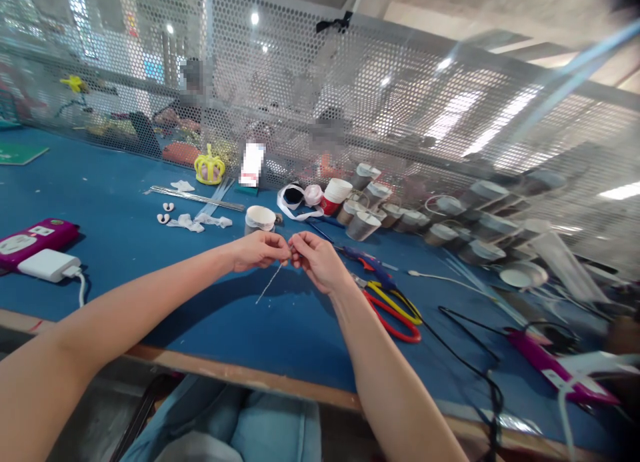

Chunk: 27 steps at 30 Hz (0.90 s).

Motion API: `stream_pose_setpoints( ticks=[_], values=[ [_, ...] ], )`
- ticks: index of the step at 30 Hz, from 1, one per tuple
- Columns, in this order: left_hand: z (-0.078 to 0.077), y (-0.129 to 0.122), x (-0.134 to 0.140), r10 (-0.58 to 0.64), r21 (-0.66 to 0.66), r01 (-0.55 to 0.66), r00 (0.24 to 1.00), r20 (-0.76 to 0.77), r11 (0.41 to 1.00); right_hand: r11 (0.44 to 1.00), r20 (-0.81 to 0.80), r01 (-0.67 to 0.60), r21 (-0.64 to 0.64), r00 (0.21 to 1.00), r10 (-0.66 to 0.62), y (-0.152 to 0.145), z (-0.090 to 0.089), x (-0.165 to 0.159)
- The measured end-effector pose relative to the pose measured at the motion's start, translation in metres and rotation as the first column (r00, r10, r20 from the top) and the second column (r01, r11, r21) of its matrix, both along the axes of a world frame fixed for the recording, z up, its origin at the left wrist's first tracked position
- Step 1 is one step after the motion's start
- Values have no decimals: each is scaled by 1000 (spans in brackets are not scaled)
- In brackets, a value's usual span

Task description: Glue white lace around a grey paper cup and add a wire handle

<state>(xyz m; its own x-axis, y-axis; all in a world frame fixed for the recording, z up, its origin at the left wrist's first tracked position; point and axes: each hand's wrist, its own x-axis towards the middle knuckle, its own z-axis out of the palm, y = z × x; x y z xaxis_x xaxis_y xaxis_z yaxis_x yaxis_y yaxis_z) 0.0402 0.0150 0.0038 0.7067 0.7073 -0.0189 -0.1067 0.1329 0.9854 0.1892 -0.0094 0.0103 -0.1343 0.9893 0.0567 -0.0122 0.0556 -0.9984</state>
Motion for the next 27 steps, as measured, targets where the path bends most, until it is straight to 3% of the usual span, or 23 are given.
stream_pose_setpoints(
  ticks=[9, 18, 22, 27],
  values=[
    [-1, 2, -1, 13, 7, -13, 1000, -17, 1000, 999, 25, -33, 4, 999, 33, -1, 2, 1],
    [-3, 8, -4, 79, 213, -52, 990, -121, 976, 979, 292, 35, 201, 952, -94, 0, 3, 3],
    [2, 6, -5, 144, 302, -84, 973, -182, 950, 978, 310, 27, 207, 946, -92, 0, 3, 4],
    [0, 6, -4, 260, 472, -133, 941, -215, 871, 980, 336, 21, 196, 938, -87, 0, 1, 3]
  ],
)
